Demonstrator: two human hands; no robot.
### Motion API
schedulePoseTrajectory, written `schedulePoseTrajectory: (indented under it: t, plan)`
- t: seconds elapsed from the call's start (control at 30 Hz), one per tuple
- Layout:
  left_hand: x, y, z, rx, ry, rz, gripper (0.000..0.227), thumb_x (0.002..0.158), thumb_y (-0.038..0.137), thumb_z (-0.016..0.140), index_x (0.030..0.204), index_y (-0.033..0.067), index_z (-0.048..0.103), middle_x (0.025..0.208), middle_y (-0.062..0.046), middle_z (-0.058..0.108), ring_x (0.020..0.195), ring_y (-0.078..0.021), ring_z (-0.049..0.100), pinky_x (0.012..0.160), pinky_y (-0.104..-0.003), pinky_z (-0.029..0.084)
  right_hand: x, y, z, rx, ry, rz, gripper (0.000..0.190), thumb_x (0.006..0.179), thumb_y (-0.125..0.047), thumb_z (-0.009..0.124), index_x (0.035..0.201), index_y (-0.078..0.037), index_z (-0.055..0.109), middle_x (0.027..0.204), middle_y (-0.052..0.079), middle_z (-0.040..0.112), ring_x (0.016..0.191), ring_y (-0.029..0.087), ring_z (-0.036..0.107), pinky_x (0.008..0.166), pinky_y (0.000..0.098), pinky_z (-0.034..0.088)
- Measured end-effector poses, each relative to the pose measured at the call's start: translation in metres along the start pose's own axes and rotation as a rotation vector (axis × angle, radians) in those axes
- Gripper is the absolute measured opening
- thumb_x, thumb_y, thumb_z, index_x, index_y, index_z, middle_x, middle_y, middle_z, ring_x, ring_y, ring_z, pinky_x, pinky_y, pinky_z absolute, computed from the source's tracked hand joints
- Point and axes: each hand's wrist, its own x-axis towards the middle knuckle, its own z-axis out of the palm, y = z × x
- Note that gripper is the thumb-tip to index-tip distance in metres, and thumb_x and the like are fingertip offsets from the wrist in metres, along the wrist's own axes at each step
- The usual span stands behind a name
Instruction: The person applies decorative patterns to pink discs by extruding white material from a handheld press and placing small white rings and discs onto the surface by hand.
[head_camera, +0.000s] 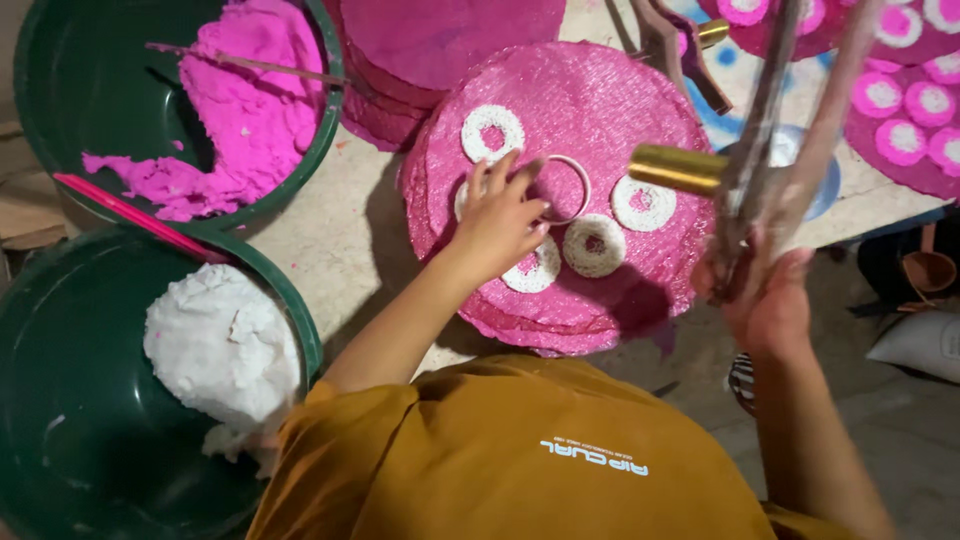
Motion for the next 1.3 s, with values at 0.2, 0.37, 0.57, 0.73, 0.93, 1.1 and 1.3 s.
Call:
schedulePoseTrajectory:
  t: [0.2,0.37,0.57,0.73,0.93,1.1,1.3]
  plan:
    - [-0.047,0.041,-0.063,-0.200,0.399,0.338,0.044,0.076,0.032,0.076,0.116,0.0158,0.073,0.125,-0.010,0.068,0.129,-0.0305,0.051,0.111,-0.070,0.022,-0.014,-0.060,0.064,-0.837,-0.278,0.301,0.059,0.074,-0.053,0.074,0.105,-0.003,0.068,0.074,0.010,0.067,0.063,0.023,0.065,0.058,0.0391,0.054]
    - [-0.092,0.071,-0.101,-0.586,0.009,0.497,0.017,0.087,0.027,0.065,0.099,0.0152,0.069,0.079,-0.013,0.070,0.073,-0.0317,0.072,0.065,-0.040,0.054,-0.025,-0.152,0.136,-1.468,-0.796,-0.995,0.060,0.078,-0.050,0.070,0.110,0.001,0.066,0.090,0.012,0.065,0.085,0.029,0.065,0.077,0.0412,0.052]
    - [-0.110,0.093,-0.124,-0.627,-0.252,0.487,0.017,0.092,0.023,0.062,0.104,0.0139,0.068,0.077,-0.012,0.069,0.071,-0.0318,0.072,0.062,-0.044,0.054,0.015,-0.183,0.151,-1.270,-1.324,-1.037,0.062,0.087,-0.064,0.069,0.095,-0.003,0.063,0.087,0.012,0.064,0.078,0.032,0.064,0.066,0.0431,0.050]
    - [-0.149,0.118,-0.128,-0.360,-0.274,0.325,0.032,0.086,0.021,0.062,0.118,0.0166,0.066,0.067,-0.014,0.068,0.065,-0.0359,0.070,0.059,-0.050,0.054,0.009,-0.180,0.152,-0.870,-1.608,-0.081,0.041,0.104,-0.043,0.063,0.103,-0.003,0.065,0.079,0.015,0.061,0.077,0.038,0.064,0.066,0.0479,0.046]
    - [-0.200,0.109,-0.098,-0.281,-0.214,0.104,0.055,0.090,0.019,0.058,0.145,0.0206,0.058,0.077,-0.013,0.069,0.072,-0.0363,0.070,0.064,-0.051,0.055,0.002,-0.156,0.158,-0.513,-1.692,0.070,0.049,0.117,-0.044,0.054,0.096,0.000,0.056,0.089,0.015,0.058,0.088,0.038,0.064,0.079,0.0475,0.047]
    - [-0.272,0.047,-0.064,-0.150,-0.119,-0.124,0.023,0.098,0.030,0.055,0.115,0.0219,0.068,0.088,-0.010,0.075,0.084,-0.0299,0.075,0.072,-0.044,0.057,-0.002,-0.151,0.169,-0.621,-1.696,0.042,0.048,0.107,-0.047,0.053,0.090,-0.003,0.061,0.082,0.012,0.062,0.081,0.036,0.068,0.072,0.0460,0.048]
    - [-0.400,-0.071,-0.051,-1.383,0.094,-0.004,0.034,0.098,0.014,0.065,0.131,0.0051,0.065,0.135,-0.011,0.069,0.132,-0.0226,0.059,0.114,-0.039,0.043,0.051,-0.127,0.228,-1.434,-1.431,-1.519,0.022,0.082,-0.027,0.079,0.090,-0.008,0.071,0.063,0.008,0.062,0.050,0.018,0.059,0.045,0.0363,0.048]
